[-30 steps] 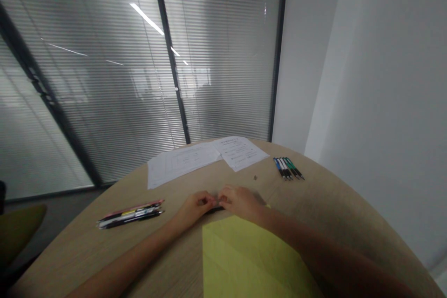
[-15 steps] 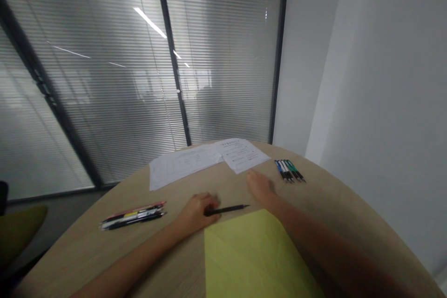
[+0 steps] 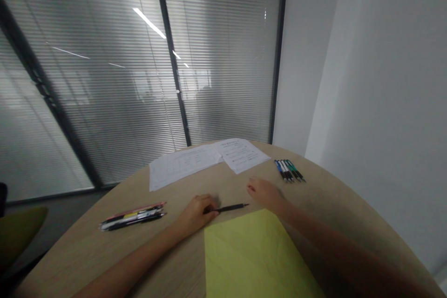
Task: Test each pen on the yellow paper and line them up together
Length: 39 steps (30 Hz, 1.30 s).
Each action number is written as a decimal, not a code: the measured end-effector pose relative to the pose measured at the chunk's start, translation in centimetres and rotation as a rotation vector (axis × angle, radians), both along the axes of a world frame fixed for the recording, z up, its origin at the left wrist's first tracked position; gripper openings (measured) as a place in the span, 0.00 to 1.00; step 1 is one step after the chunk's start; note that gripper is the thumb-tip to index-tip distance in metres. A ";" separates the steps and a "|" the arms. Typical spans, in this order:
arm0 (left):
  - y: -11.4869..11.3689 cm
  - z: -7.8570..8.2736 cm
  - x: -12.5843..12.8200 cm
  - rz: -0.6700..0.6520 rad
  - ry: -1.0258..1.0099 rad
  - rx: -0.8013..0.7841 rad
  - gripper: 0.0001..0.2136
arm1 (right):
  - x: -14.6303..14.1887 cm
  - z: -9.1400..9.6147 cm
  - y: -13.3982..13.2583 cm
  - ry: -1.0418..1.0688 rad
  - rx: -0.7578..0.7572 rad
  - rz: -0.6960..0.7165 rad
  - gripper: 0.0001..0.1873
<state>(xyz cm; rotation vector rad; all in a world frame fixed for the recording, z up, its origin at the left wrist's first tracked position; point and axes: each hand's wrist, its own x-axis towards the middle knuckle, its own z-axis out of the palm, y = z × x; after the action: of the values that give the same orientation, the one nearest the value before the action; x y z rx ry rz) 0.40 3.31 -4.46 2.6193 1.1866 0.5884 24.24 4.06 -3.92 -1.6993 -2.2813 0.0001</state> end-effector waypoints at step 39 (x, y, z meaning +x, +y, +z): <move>2.0 -0.9 -0.9 0.249 -0.468 -0.146 0.05 | 8.2 2.3 0.5 0.417 -0.217 0.137 0.17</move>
<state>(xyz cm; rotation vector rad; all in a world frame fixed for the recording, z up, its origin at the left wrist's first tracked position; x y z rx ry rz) -0.47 5.26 -5.41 2.0653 1.3382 1.0467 32.48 4.55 -1.62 -1.4627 -2.1277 0.5935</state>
